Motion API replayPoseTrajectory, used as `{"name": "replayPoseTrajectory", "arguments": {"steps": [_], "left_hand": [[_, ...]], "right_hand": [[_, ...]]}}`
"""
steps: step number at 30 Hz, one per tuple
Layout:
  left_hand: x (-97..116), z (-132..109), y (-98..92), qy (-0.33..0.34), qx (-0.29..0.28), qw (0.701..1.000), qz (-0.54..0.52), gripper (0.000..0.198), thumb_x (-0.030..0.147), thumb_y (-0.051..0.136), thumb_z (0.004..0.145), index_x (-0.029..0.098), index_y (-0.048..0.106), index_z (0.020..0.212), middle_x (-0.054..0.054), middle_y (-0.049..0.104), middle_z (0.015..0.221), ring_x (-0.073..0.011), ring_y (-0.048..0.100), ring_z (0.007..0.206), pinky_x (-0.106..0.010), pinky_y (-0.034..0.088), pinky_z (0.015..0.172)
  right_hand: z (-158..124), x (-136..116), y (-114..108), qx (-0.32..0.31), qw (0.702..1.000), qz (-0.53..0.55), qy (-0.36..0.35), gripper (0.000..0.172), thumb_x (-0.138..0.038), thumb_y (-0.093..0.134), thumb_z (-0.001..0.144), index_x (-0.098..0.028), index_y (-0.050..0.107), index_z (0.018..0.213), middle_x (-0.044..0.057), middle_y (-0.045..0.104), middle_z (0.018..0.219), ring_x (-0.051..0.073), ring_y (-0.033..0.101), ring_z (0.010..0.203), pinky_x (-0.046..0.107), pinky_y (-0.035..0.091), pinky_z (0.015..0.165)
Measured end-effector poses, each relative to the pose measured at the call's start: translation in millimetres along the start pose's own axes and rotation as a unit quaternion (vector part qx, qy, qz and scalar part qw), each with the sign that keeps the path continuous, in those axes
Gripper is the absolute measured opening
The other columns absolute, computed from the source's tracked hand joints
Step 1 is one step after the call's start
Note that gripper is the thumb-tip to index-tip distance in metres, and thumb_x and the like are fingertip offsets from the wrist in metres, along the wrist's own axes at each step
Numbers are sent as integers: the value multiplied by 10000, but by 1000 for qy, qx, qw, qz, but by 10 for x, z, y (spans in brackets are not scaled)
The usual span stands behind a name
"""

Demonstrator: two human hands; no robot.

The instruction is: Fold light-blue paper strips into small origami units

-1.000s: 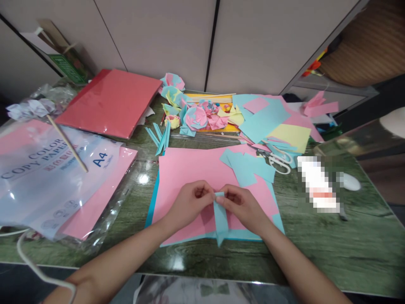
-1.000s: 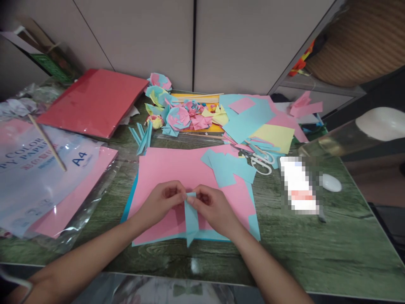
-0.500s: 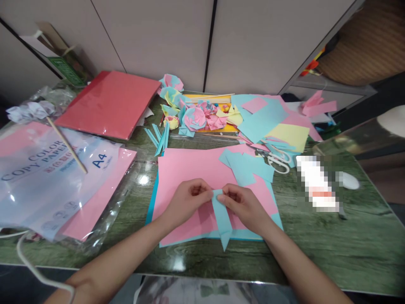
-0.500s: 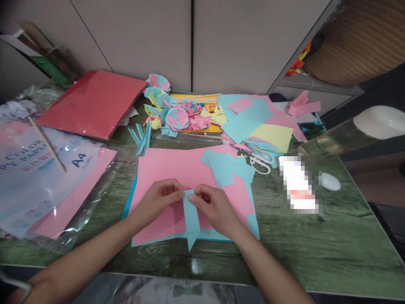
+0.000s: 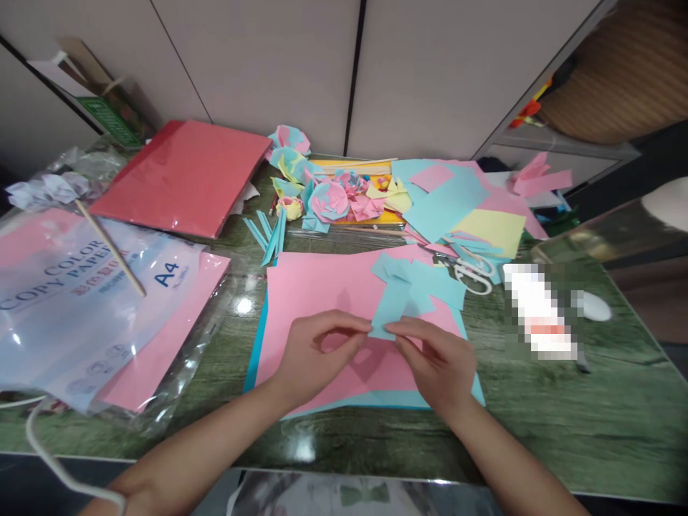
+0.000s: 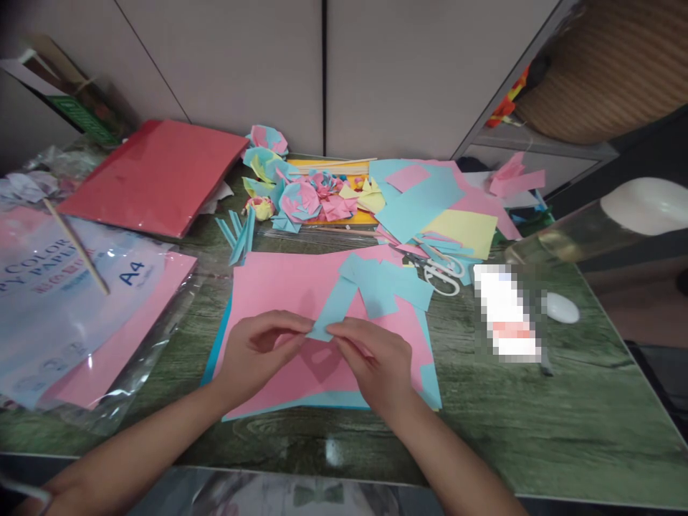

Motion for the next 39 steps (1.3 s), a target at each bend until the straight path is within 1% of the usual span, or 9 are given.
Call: {"name": "replayPoseTrajectory", "arguments": {"steps": [5, 9, 11, 14, 20, 23, 27, 33, 39], "left_hand": [[46, -14, 37, 38, -17, 999, 23, 156, 161, 668, 632, 178, 644, 785, -44, 655, 786, -160, 594, 776, -283, 488, 729], [72, -16, 32, 47, -8, 998, 46, 76, 183, 659, 655, 175, 652, 730, -37, 656, 753, -149, 594, 754, -276, 478, 729], [58, -9, 17, 35, 3, 998, 48, 49, 193, 651, 664, 179, 656, 712, -32, 658, 746, -144, 598, 743, -267, 478, 720], [-4, 5, 30, 1, 5, 1000, 28, 42, 213, 656, 659, 179, 651, 684, -29, 658, 735, -147, 601, 735, -263, 482, 706], [-202, 23, 35, -96, 22, 994, -37, 141, 238, 683, 623, 163, 583, 689, 0, 618, 692, -115, 585, 662, -225, 487, 625], [-229, 40, 12, -101, 32, 992, -62, 205, 220, 697, 603, 162, 534, 713, 20, 592, 684, -99, 577, 657, -206, 478, 618], [-271, 54, 22, -113, 23, 990, -81, 198, 208, 696, 603, 154, 524, 686, 34, 570, 647, -79, 564, 620, -184, 461, 594], [-344, 44, 39, -145, 29, 983, -107, 224, 221, 706, 582, 150, 528, 699, 25, 579, 658, -98, 573, 636, -208, 463, 603], [-385, 38, 65, -158, 25, 982, -99, 214, 241, 703, 587, 148, 560, 715, 6, 615, 661, -114, 588, 643, -226, 473, 624]], "right_hand": [[13, 1, 1, -1, 999, 35, -5, 187, -126, 585, 722, -266, 637, 834, -8, 638, 735, 124, 584, 675, 255, 476, 603], [41, 26, 37, -14, 998, 58, 15, 135, -162, 613, 703, -250, 643, 801, 10, 625, 733, 142, 571, 704, 279, 466, 618], [55, 63, 72, -28, 995, 85, 41, 91, -192, 637, 685, -238, 642, 763, 16, 625, 725, 153, 567, 726, 284, 462, 631], [58, 125, 127, -44, 987, 131, 87, 29, -227, 645, 681, -222, 625, 702, 7, 605, 659, 141, 551, 661, 274, 451, 601], [28, 231, 154, -17, 978, 148, 144, 36, -221, 629, 694, -212, 594, 693, -4, 586, 651, 127, 537, 633, 262, 441, 601], [29, 258, 172, -13, 976, 152, 156, 42, -224, 624, 695, -206, 585, 693, -1, 583, 653, 130, 539, 637, 264, 447, 606], [25, 292, 175, 4, 972, 157, 176, 81, -211, 632, 684, -204, 560, 721, -4, 573, 687, 118, 540, 645, 250, 455, 610], [-3, 366, 173, 38, 958, 188, 214, 236, -226, 666, 644, -212, 459, 759, -34, 481, 677, 89, 494, 594, 218, 436, 552], [-15, 426, 230, 47, 944, 223, 241, 289, -240, 661, 642, -216, 401, 766, -50, 458, 643, 82, 473, 566, 208, 409, 527]]}}
Point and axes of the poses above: each hand's wrist, its own z-axis towards the middle knuckle, its own y-axis out of the palm, x = y × z, the point moved 9 cm from there along z, towards the middle knuckle
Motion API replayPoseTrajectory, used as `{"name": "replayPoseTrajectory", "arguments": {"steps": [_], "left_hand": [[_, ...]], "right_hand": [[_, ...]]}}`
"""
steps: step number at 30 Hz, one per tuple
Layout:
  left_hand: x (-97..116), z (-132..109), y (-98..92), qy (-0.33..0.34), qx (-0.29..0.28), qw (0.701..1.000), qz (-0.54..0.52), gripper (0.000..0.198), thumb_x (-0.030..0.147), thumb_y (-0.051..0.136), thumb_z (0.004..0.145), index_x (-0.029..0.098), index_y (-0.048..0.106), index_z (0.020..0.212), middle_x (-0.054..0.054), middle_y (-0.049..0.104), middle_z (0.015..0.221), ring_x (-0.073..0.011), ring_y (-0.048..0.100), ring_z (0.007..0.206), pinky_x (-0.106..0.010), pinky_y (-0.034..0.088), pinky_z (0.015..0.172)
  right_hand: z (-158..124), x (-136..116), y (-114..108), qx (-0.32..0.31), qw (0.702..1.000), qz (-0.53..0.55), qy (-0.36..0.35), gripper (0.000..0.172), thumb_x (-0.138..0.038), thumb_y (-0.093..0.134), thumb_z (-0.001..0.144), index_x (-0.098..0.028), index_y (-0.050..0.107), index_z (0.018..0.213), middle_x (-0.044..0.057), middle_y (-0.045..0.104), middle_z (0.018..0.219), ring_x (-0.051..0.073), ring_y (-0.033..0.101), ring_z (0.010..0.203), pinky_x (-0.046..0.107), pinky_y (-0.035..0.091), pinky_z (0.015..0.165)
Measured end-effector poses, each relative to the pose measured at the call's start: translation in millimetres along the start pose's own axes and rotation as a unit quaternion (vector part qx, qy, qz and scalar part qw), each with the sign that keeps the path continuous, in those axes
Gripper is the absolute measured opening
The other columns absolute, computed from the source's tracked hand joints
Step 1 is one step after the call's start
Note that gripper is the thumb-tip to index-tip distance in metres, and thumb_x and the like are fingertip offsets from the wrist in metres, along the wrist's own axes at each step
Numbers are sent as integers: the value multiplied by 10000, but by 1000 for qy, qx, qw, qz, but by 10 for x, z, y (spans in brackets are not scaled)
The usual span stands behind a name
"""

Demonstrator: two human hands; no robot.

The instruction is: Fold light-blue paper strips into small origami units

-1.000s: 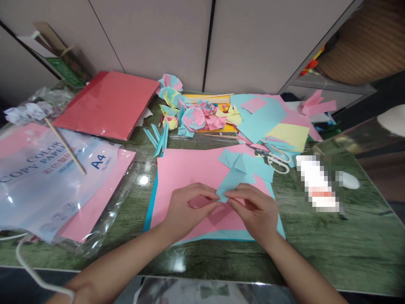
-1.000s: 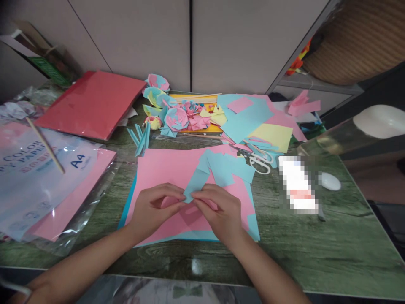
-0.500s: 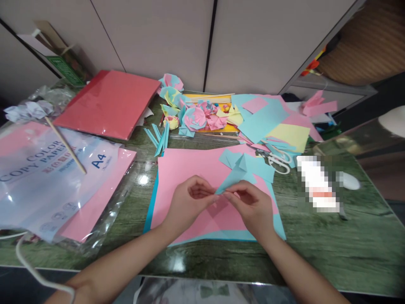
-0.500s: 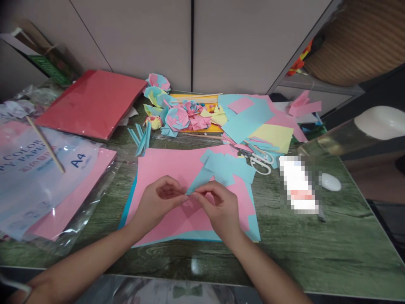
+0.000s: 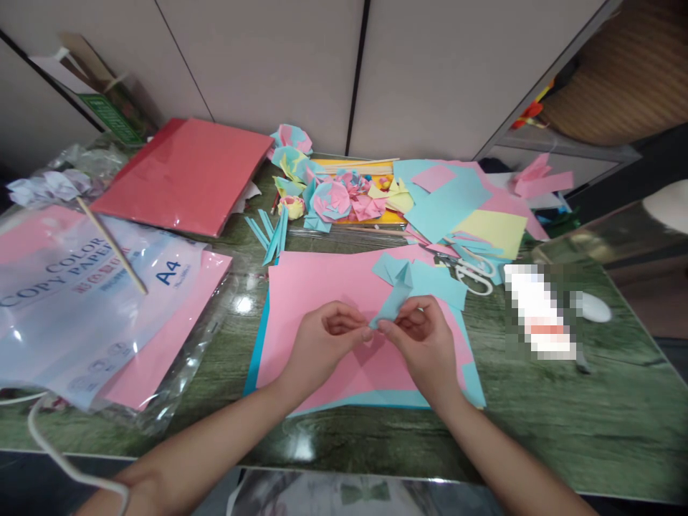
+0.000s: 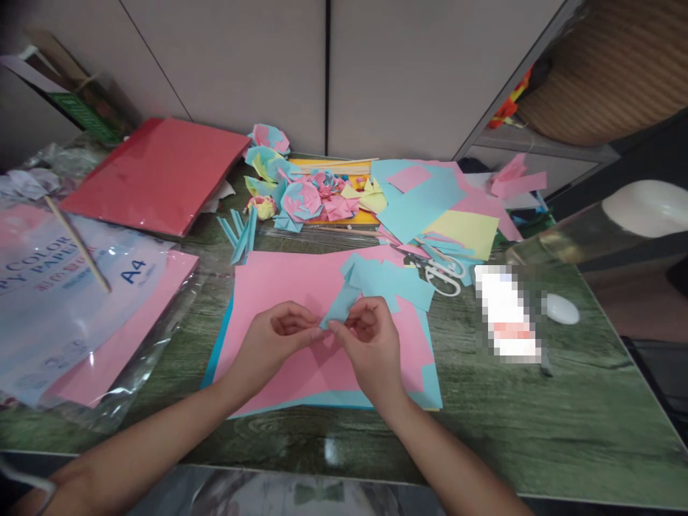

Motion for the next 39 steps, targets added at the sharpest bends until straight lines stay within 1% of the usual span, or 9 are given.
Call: {"name": "replayPoseTrajectory", "arguments": {"steps": [3, 6, 10, 12, 15, 19, 24, 30, 39], "left_hand": [[-14, 6, 17, -6, -7, 1000, -5, 198, 243, 694, 603, 145, 578, 730, -5, 637, 661, -126, 603, 648, -243, 480, 645], [-6, 9, 21, -5, -12, 1000, -13, 186, 247, 679, 628, 143, 592, 756, -9, 650, 667, -132, 612, 650, -250, 481, 654], [21, 2, 4, 7, -12, 1000, -20, 209, 247, 670, 643, 144, 615, 817, -10, 653, 691, -123, 608, 655, -237, 480, 651], [17, -2, -11, 7, -8, 1000, -21, 221, 252, 674, 640, 143, 618, 824, -13, 655, 703, -123, 608, 661, -236, 480, 653], [-4, -3, -31, 5, -1, 1000, -17, 232, 260, 675, 638, 141, 624, 831, -24, 659, 739, -130, 607, 684, -243, 481, 663], [-17, 7, -15, 5, -10, 1000, -26, 228, 256, 670, 644, 138, 634, 836, -31, 664, 760, -130, 603, 699, -245, 481, 676], [-17, 11, 7, 7, -18, 999, -25, 206, 256, 660, 656, 133, 644, 821, -37, 665, 766, -130, 599, 702, -241, 482, 675], [-25, 18, -4, 16, -8, 1000, 4, 186, 235, 661, 654, 141, 632, 812, -28, 650, 758, -124, 594, 708, -230, 479, 675], [73, 39, 2, 35, -25, 998, 36, 169, 208, 657, 649, 150, 611, 801, -17, 633, 770, -112, 584, 718, -225, 479, 686]], "right_hand": [[9, 75, 50, -23, 998, 53, 29, 336, -269, 650, 654, -235, 367, 832, -66, 472, 614, 92, 498, 554, 226, 424, 543], [10, 129, 144, -79, 991, 95, 59, 397, -307, 632, 674, -248, 357, 954, -63, 508, 649, 110, 540, 577, 264, 450, 585], [1, 138, 239, -146, 985, 48, 73, 264, -333, 604, 703, -197, 461, 878, -5, 557, 738, 113, 541, 645, 238, 428, 568], [10, 146, 222, -138, 987, 39, 78, 237, -337, 608, 701, -194, 457, 814, -14, 539, 707, 102, 518, 617, 222, 408, 533], [25, 186, 185, -116, 988, 48, 88, 277, -339, 627, 686, -203, 429, 824, -40, 503, 655, 88, 478, 565, 209, 378, 497], [14, 237, 236, -152, 983, 36, 97, 249, -362, 593, 713, -188, 488, 857, -25, 519, 671, 90, 455, 559, 218, 359, 495], [26, 236, 183, -129, 987, -9, 95, 210, -371, 601, 696, -164, 562, 694, -26, 500, 608, 86, 430, 547, 221, 351, 510], [24, 244, 153, -107, 988, -32, 102, 233, -382, 605, 682, -164, 543, 630, -35, 474, 523, 90, 423, 500, 228, 339, 487], [14, 262, 161, -128, 984, -53, 111, 241, -375, 585, 693, -170, 503, 596, -42, 470, 475, 94, 430, 464, 230, 326, 467]]}}
Point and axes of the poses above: each hand's wrist, its own z-axis towards the middle knuckle, its own y-axis out of the palm, x = y × z, the point moved 9 cm from there along z, towards the middle knuckle
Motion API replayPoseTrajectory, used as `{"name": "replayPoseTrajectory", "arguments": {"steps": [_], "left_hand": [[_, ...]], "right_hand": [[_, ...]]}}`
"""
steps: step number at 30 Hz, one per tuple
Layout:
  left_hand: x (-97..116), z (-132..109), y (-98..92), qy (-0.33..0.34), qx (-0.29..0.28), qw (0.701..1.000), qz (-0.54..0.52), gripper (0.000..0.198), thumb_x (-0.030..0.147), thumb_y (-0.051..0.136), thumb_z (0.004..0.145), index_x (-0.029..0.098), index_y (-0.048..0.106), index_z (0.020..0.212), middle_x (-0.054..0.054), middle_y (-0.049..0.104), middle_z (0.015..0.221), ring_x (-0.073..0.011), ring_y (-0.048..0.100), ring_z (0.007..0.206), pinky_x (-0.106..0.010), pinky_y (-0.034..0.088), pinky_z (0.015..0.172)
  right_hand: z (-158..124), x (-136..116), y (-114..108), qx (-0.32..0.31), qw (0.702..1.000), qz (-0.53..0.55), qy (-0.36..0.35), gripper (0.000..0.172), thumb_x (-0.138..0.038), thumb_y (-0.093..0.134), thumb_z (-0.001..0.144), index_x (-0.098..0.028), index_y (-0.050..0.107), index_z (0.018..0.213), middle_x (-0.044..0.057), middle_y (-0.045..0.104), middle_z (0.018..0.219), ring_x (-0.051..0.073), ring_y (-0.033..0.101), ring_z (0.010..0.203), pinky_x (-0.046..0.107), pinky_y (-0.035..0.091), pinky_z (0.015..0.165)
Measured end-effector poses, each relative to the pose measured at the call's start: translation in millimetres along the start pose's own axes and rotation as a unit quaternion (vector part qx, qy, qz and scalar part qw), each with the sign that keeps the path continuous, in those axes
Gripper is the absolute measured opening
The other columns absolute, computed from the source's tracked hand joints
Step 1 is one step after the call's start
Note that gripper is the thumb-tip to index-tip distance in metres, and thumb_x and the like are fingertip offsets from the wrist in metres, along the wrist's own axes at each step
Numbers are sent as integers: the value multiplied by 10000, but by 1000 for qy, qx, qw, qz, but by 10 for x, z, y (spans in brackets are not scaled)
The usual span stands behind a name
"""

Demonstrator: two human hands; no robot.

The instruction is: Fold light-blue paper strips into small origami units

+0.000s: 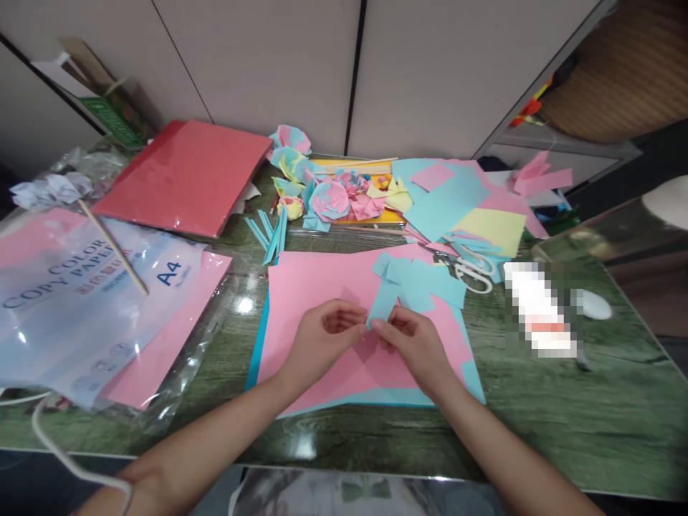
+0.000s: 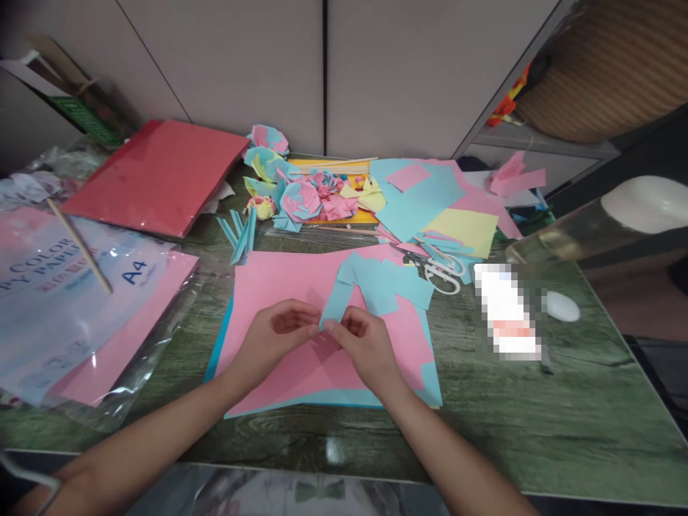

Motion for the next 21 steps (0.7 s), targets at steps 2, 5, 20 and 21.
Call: {"name": "replayPoseTrajectory", "arguments": {"steps": [2, 5, 20, 21], "left_hand": [[-22, 4, 8, -2, -3, 1000, 4, 179, 223, 667, 639, 149, 613, 793, -18, 637, 758, -113, 587, 703, -228, 483, 676], [-50, 4, 11, -6, -2, 1000, 10, 188, 222, 681, 621, 150, 621, 784, -17, 646, 744, -114, 593, 690, -226, 487, 668], [-22, -15, 15, -1, 3, 1000, 14, 148, 236, 652, 654, 157, 609, 772, -11, 639, 749, -111, 592, 698, -221, 481, 663], [-12, -16, 19, -1, -1, 1000, 16, 156, 232, 649, 654, 155, 602, 781, -13, 635, 751, -112, 590, 702, -224, 480, 665]], "right_hand": [[0, -11, 6, -2, 1000, -2, -3, 236, -372, 581, 694, -170, 504, 599, -41, 470, 485, 96, 434, 469, 231, 326, 466], [2, -22, 2, 1, 1000, -13, -10, 238, -370, 579, 694, -170, 500, 592, -40, 466, 491, 95, 432, 473, 231, 323, 467], [-4, -26, -17, 13, 1000, -17, -13, 259, -386, 565, 708, -174, 478, 588, -50, 430, 478, 92, 414, 466, 233, 309, 470], [-4, -31, -20, 14, 1000, -22, -14, 258, -383, 566, 707, -174, 477, 586, -51, 427, 475, 93, 414, 467, 234, 308, 471]]}}
Point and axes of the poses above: each hand's wrist, its own z-axis towards the middle knuckle, its own y-axis out of the palm, x = y × z, the point moved 9 cm from there along z, towards the middle knuckle
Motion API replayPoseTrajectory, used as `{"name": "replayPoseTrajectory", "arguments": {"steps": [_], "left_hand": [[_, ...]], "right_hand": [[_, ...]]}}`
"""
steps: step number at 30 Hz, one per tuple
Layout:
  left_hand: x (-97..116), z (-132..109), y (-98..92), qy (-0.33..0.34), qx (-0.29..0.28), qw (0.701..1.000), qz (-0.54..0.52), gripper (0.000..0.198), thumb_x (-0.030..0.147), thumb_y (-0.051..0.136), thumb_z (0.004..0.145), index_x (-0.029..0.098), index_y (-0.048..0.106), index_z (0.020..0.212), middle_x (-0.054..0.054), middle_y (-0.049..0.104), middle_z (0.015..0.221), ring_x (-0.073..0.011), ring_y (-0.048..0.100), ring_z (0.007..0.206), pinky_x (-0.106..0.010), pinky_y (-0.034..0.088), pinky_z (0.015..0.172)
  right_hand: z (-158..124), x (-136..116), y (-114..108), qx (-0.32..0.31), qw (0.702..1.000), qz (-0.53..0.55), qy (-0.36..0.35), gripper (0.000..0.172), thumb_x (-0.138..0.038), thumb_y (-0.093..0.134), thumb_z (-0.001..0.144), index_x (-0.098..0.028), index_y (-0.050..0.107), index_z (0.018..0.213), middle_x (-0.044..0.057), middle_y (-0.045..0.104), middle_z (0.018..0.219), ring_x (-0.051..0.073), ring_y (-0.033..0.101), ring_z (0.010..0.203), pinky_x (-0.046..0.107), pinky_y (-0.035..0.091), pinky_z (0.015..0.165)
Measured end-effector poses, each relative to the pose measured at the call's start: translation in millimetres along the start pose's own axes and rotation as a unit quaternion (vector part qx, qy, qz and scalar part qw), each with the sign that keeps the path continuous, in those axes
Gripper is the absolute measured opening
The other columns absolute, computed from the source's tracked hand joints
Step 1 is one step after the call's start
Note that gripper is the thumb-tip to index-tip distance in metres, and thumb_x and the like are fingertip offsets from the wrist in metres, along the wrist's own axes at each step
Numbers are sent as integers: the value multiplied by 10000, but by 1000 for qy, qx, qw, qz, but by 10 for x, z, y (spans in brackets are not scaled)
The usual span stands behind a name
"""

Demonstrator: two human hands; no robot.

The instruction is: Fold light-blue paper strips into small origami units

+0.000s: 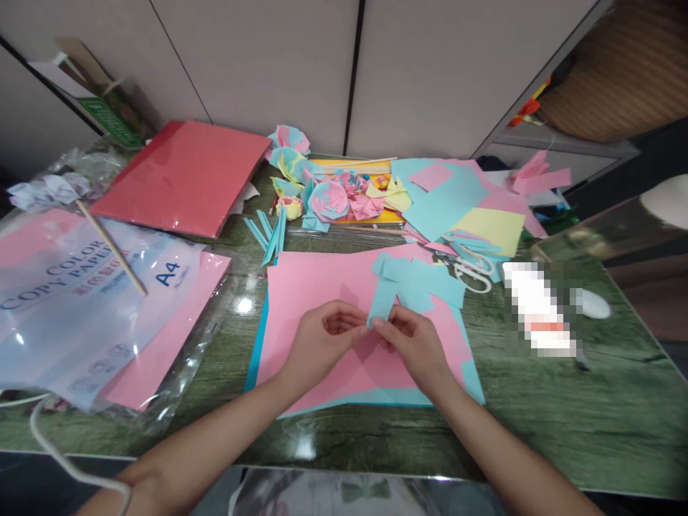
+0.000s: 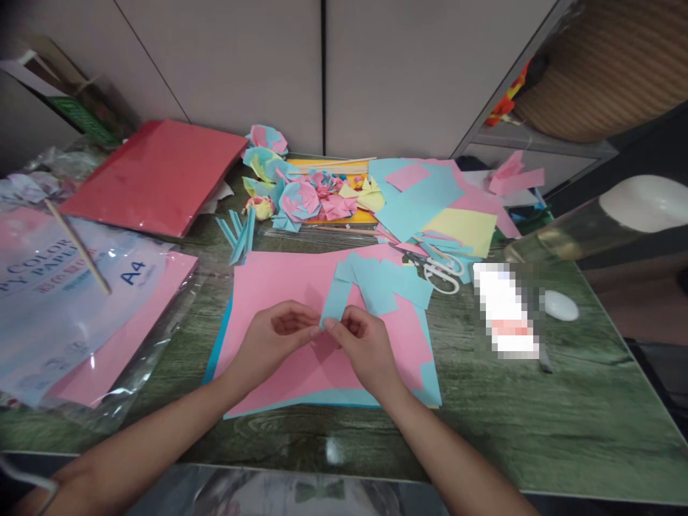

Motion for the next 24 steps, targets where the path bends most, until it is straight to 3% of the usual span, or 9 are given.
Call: {"name": "replayPoseTrajectory", "arguments": {"steps": [7, 15, 24], "left_hand": [[16, -5, 17, -11, -17, 999, 34, 183, 153, 635, 634, 147, 559, 801, -6, 607, 714, -108, 578, 673, -224, 467, 642], [-8, 0, 18, -30, -20, 999, 38, 161, 202, 629, 644, 148, 572, 785, -15, 619, 706, -123, 581, 671, -242, 455, 640], [-68, 10, 47, -50, -40, 998, -25, 138, 195, 609, 664, 141, 575, 787, -5, 595, 677, -101, 549, 639, -221, 430, 610]], "right_hand": [[-9, 2, 20, -15, 1000, -8, -8, 227, -370, 550, 719, -167, 510, 625, -42, 450, 505, 96, 422, 484, 234, 305, 473], [-5, 4, 26, -14, 1000, -20, -7, 237, -391, 536, 728, -173, 511, 639, -44, 447, 489, 99, 424, 479, 236, 313, 469], [-9, 20, 24, -15, 1000, -24, -1, 263, -393, 539, 724, -179, 468, 589, -47, 436, 478, 93, 416, 471, 228, 290, 459]]}}
Point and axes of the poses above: each hand's wrist, its own z-axis towards the middle knuckle, its own y-axis out of the palm, x = y × z, the point moved 9 cm from there along z, towards the middle knuckle
